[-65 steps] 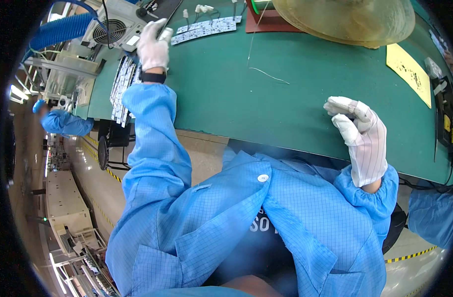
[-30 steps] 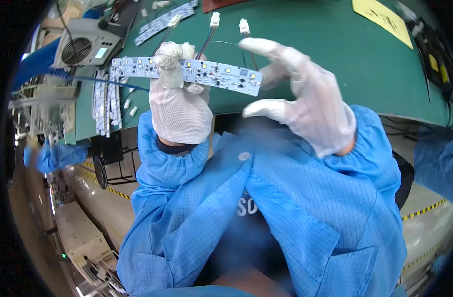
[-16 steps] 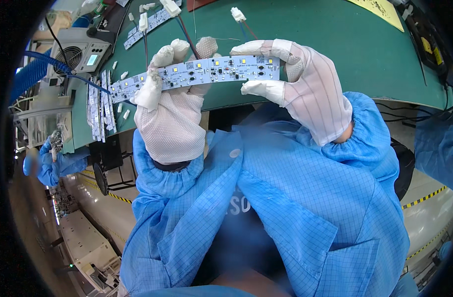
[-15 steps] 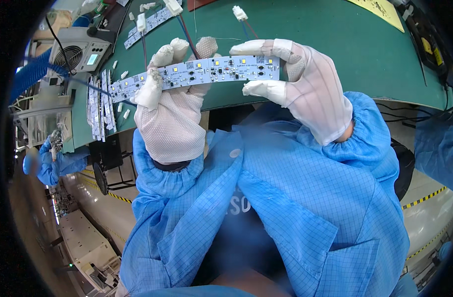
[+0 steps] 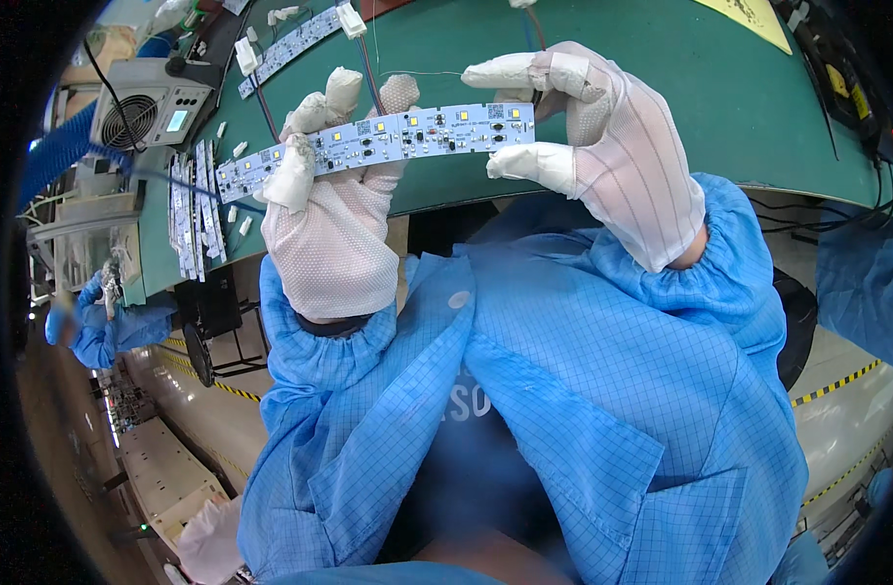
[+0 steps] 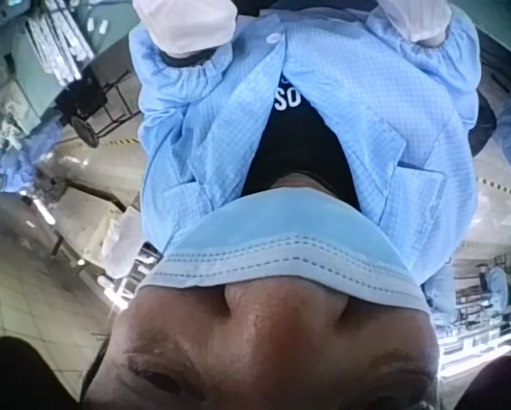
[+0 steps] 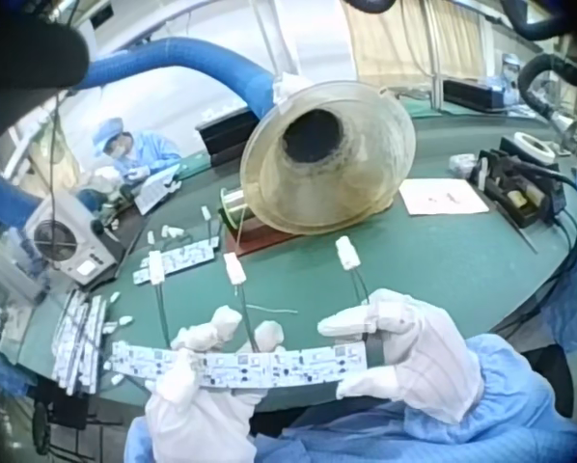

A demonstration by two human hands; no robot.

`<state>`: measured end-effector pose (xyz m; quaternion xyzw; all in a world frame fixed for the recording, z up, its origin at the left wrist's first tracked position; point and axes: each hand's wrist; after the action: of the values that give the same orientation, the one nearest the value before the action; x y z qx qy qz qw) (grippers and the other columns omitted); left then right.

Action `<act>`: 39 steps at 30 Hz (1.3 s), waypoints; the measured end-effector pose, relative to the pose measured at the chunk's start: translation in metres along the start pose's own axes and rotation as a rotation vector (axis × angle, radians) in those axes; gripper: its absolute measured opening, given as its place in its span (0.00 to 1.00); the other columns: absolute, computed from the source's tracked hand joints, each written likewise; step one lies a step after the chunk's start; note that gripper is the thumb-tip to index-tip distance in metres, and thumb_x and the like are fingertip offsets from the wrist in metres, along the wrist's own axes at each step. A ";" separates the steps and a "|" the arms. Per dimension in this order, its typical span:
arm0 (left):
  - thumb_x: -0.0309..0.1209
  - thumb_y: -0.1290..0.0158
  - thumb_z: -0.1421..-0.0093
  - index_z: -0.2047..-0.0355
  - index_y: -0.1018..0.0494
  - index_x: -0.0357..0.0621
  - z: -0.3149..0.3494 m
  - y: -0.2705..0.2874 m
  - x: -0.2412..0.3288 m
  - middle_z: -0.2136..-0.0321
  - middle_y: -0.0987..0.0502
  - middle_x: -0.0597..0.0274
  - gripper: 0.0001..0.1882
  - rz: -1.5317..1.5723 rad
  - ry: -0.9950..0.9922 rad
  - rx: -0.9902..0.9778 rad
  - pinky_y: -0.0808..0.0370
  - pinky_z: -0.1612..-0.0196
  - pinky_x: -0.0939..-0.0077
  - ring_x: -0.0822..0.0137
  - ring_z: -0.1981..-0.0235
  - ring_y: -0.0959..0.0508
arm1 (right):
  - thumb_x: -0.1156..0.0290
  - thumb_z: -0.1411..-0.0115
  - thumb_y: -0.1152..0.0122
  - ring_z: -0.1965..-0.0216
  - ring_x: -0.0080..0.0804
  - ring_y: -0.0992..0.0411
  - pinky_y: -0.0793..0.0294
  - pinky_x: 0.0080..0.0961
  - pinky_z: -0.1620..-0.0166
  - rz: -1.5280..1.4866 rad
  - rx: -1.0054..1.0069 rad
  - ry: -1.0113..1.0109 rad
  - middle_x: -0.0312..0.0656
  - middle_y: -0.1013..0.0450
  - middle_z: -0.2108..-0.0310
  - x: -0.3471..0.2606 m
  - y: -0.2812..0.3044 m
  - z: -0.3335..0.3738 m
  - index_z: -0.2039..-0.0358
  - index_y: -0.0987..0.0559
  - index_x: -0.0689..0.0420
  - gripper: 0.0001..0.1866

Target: Soldering electronic components or wires onto LED light strips at an assembly station.

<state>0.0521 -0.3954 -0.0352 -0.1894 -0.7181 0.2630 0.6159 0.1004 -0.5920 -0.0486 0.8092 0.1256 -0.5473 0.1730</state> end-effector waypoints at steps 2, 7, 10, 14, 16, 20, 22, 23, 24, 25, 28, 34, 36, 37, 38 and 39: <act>0.33 0.60 0.37 0.50 0.39 0.37 -0.001 0.002 -0.004 0.48 0.36 0.44 0.18 0.019 -0.001 0.012 0.31 0.46 0.47 0.42 0.47 0.34 | 0.66 0.59 0.30 0.67 0.29 0.29 0.27 0.26 0.62 0.240 0.055 0.052 0.39 0.26 0.65 0.001 0.001 0.000 0.55 0.25 0.56 0.27; 0.35 0.57 0.38 0.46 0.42 0.40 0.002 -0.005 -0.004 0.48 0.37 0.46 0.22 0.050 0.009 0.037 0.31 0.47 0.49 0.43 0.47 0.34 | 0.70 0.57 0.31 0.67 0.29 0.29 0.28 0.23 0.61 0.307 0.076 0.051 0.39 0.26 0.66 0.010 -0.004 0.005 0.57 0.24 0.56 0.24; 0.35 0.51 0.43 0.43 0.46 0.33 -0.005 -0.003 -0.001 0.46 0.40 0.45 0.31 -0.300 0.047 -0.062 0.30 0.49 0.61 0.52 0.48 0.32 | 0.73 0.55 0.32 0.66 0.27 0.29 0.28 0.21 0.60 0.144 0.133 0.028 0.40 0.25 0.64 0.004 0.000 0.004 0.57 0.25 0.60 0.22; 0.30 0.41 0.59 0.45 0.43 0.30 -0.008 0.021 0.012 0.50 0.35 0.46 0.40 -0.534 0.072 -0.174 0.29 0.51 0.66 0.53 0.51 0.30 | 0.75 0.54 0.33 0.63 0.27 0.28 0.28 0.19 0.57 0.001 0.147 0.003 0.45 0.26 0.60 0.004 0.009 0.002 0.58 0.27 0.68 0.21; 0.24 0.43 0.58 0.49 0.39 0.30 -0.007 0.029 0.027 0.58 0.29 0.50 0.33 -0.618 -0.013 -0.077 0.27 0.55 0.71 0.59 0.58 0.27 | 0.75 0.52 0.36 0.61 0.29 0.28 0.29 0.19 0.54 -0.037 0.158 0.000 0.47 0.26 0.59 0.005 0.014 0.003 0.57 0.27 0.68 0.21; 0.19 0.44 0.56 0.54 0.35 0.30 -0.007 0.046 0.032 0.62 0.27 0.55 0.26 -0.672 -0.463 -0.004 0.27 0.59 0.76 0.68 0.63 0.26 | 0.74 0.52 0.37 0.62 0.26 0.28 0.29 0.18 0.55 0.007 0.126 -0.059 0.45 0.26 0.60 0.004 0.018 0.003 0.55 0.27 0.68 0.23; 0.18 0.43 0.56 0.55 0.35 0.31 -0.005 0.051 0.035 0.62 0.27 0.55 0.26 -0.751 -0.523 -0.027 0.27 0.59 0.76 0.69 0.63 0.26 | 0.74 0.52 0.37 0.62 0.25 0.29 0.30 0.18 0.56 -0.011 0.122 -0.079 0.45 0.26 0.60 0.005 0.018 0.002 0.55 0.27 0.67 0.23; 0.22 0.44 0.53 0.55 0.34 0.31 -0.004 0.050 0.033 0.61 0.28 0.54 0.23 -0.801 -0.551 -0.036 0.29 0.57 0.76 0.68 0.63 0.26 | 0.74 0.51 0.37 0.62 0.25 0.30 0.31 0.17 0.56 -0.025 0.127 -0.100 0.45 0.26 0.60 0.005 0.018 0.002 0.54 0.27 0.67 0.23; 0.27 0.46 0.50 0.55 0.34 0.32 -0.003 0.049 0.032 0.61 0.29 0.54 0.21 -0.854 -0.579 -0.044 0.30 0.55 0.75 0.68 0.63 0.26 | 0.74 0.51 0.37 0.62 0.25 0.30 0.31 0.17 0.56 -0.030 0.118 -0.097 0.45 0.26 0.60 0.006 0.019 0.002 0.54 0.27 0.67 0.23; 0.27 0.46 0.50 0.55 0.34 0.32 -0.003 0.051 0.032 0.61 0.29 0.54 0.21 -0.860 -0.583 -0.036 0.30 0.55 0.75 0.68 0.63 0.26 | 0.73 0.51 0.37 0.61 0.25 0.30 0.32 0.17 0.55 0.011 0.115 -0.093 0.44 0.27 0.59 0.007 0.020 0.002 0.54 0.27 0.66 0.23; 0.20 0.43 0.57 0.56 0.33 0.34 -0.002 0.059 0.033 0.67 0.25 0.55 0.24 -0.866 -0.559 -0.097 0.29 0.56 0.75 0.66 0.65 0.25 | 0.71 0.50 0.38 0.61 0.25 0.31 0.33 0.17 0.55 0.056 0.111 -0.094 0.44 0.27 0.59 0.009 0.022 0.002 0.53 0.27 0.66 0.23; 0.18 0.40 0.59 0.57 0.33 0.34 0.000 0.059 0.038 0.64 0.25 0.54 0.26 -0.962 -0.559 -0.160 0.27 0.56 0.73 0.66 0.62 0.24 | 0.68 0.50 0.37 0.60 0.25 0.31 0.33 0.18 0.54 0.083 0.103 -0.101 0.43 0.27 0.58 0.011 0.023 0.002 0.53 0.27 0.65 0.24; 0.18 0.40 0.59 0.56 0.33 0.35 0.001 0.057 0.037 0.63 0.26 0.54 0.26 -0.983 -0.569 -0.168 0.27 0.56 0.73 0.66 0.62 0.24 | 0.67 0.50 0.37 0.60 0.25 0.31 0.33 0.18 0.54 0.093 0.094 -0.118 0.43 0.27 0.58 0.011 0.023 0.002 0.53 0.27 0.65 0.24; 0.19 0.37 0.62 0.60 0.31 0.37 0.000 0.053 0.034 0.65 0.26 0.58 0.26 -0.906 -0.583 -0.135 0.28 0.60 0.76 0.70 0.66 0.26 | 0.67 0.50 0.37 0.60 0.25 0.31 0.33 0.18 0.53 0.110 0.096 -0.117 0.43 0.27 0.58 0.010 0.024 0.002 0.53 0.27 0.65 0.24; 0.20 0.34 0.66 0.63 0.29 0.38 0.000 0.051 0.033 0.67 0.26 0.62 0.26 -0.829 -0.596 -0.103 0.30 0.63 0.80 0.73 0.70 0.29 | 0.67 0.50 0.37 0.60 0.25 0.31 0.33 0.18 0.53 0.127 0.098 -0.116 0.43 0.27 0.58 0.010 0.024 0.002 0.53 0.27 0.65 0.24; 0.20 0.34 0.66 0.63 0.29 0.38 0.000 0.053 0.034 0.67 0.26 0.62 0.26 -0.830 -0.597 -0.102 0.30 0.63 0.80 0.73 0.70 0.29 | 0.67 0.50 0.37 0.60 0.25 0.31 0.33 0.18 0.53 0.126 0.097 -0.115 0.43 0.27 0.58 0.010 0.024 0.002 0.53 0.27 0.65 0.24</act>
<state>0.0432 -0.3333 -0.0405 0.1651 -0.8894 0.0034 0.4264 0.1120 -0.6142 -0.0551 0.7902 0.0378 -0.5862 0.1747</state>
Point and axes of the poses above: each hand's wrist, its own z-axis away from the middle knuckle, its own y-axis out of the back of the hand, x = y × z
